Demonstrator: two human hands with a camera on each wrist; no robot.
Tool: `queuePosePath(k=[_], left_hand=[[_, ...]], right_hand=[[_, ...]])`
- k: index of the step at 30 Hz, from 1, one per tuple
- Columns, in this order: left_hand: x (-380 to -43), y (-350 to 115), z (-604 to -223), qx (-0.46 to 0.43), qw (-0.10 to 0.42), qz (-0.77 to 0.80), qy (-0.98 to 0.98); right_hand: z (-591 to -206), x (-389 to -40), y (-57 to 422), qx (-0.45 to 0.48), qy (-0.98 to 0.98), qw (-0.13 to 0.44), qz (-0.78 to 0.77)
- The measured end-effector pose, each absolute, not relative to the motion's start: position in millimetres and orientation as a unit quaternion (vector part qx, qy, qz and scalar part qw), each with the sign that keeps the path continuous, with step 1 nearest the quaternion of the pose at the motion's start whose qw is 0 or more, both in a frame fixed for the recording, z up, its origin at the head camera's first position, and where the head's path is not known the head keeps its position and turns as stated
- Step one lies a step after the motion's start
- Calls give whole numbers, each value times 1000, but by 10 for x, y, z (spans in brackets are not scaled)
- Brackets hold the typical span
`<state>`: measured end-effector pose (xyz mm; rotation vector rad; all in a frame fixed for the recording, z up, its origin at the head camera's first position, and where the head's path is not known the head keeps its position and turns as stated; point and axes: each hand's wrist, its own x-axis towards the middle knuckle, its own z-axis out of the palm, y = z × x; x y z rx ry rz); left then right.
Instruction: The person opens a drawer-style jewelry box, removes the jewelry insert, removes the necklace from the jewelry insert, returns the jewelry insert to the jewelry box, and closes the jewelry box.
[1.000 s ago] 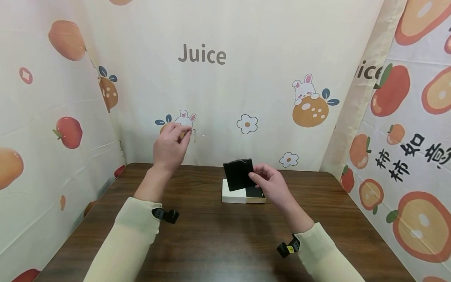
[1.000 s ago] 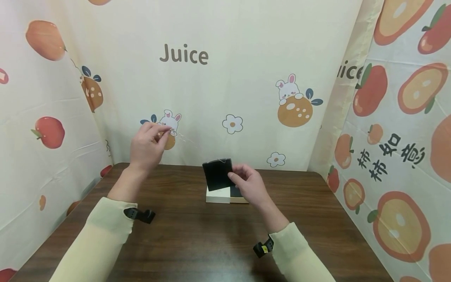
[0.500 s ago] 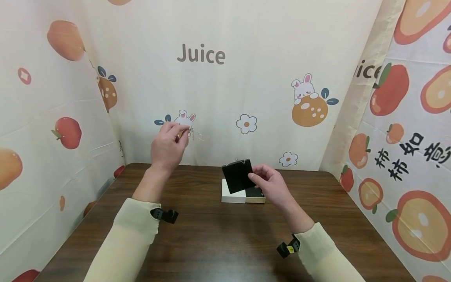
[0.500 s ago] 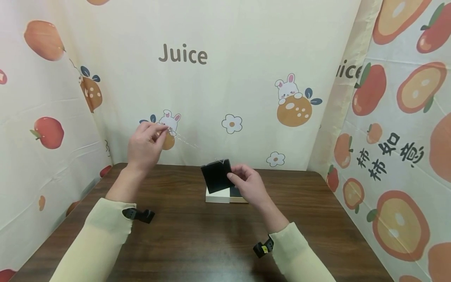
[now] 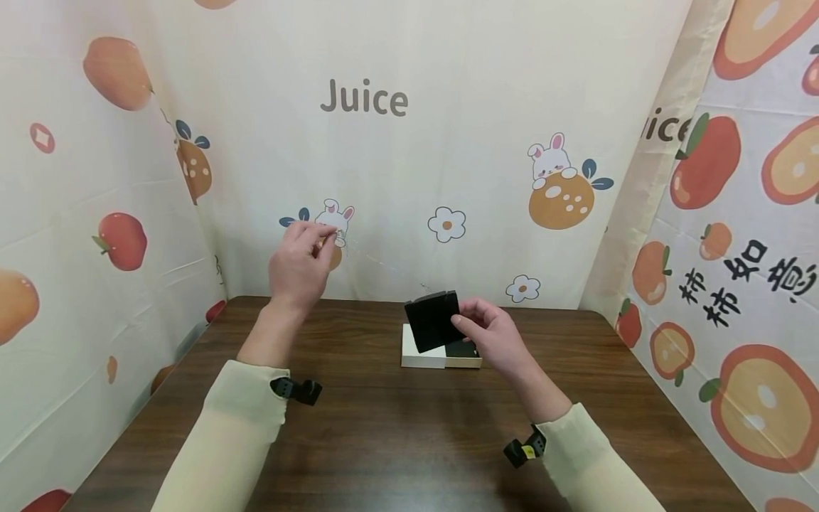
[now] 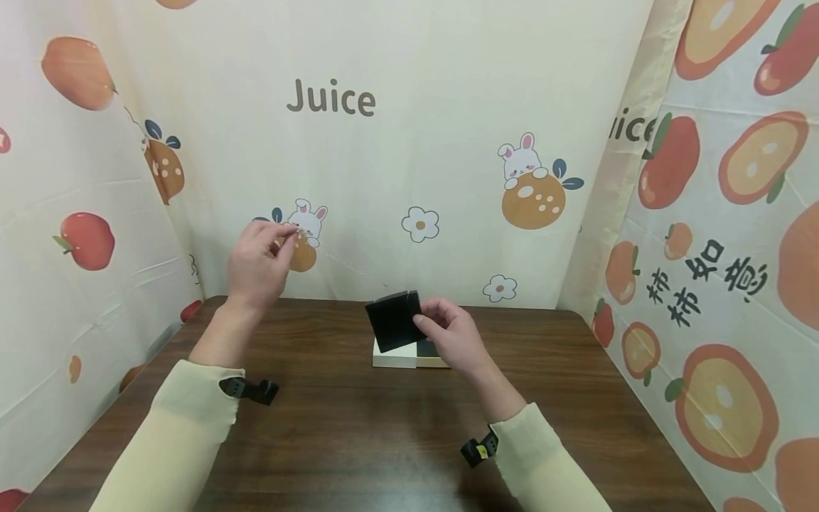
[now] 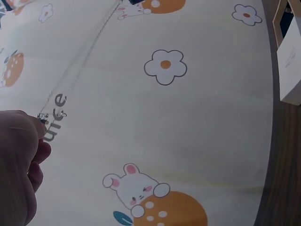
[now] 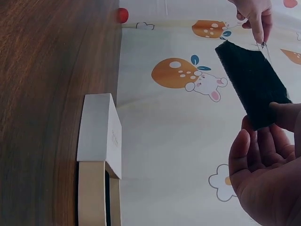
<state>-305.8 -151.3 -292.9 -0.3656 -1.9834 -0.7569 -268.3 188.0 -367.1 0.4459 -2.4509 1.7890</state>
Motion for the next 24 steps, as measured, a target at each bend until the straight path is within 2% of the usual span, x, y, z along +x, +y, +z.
queuePosePath(k=[24], left_hand=[[-3042, -1659, -3039, -170, 433, -319, -826]], right_hand=[[-3678, -2695, 1911, 114, -768, 49, 628]])
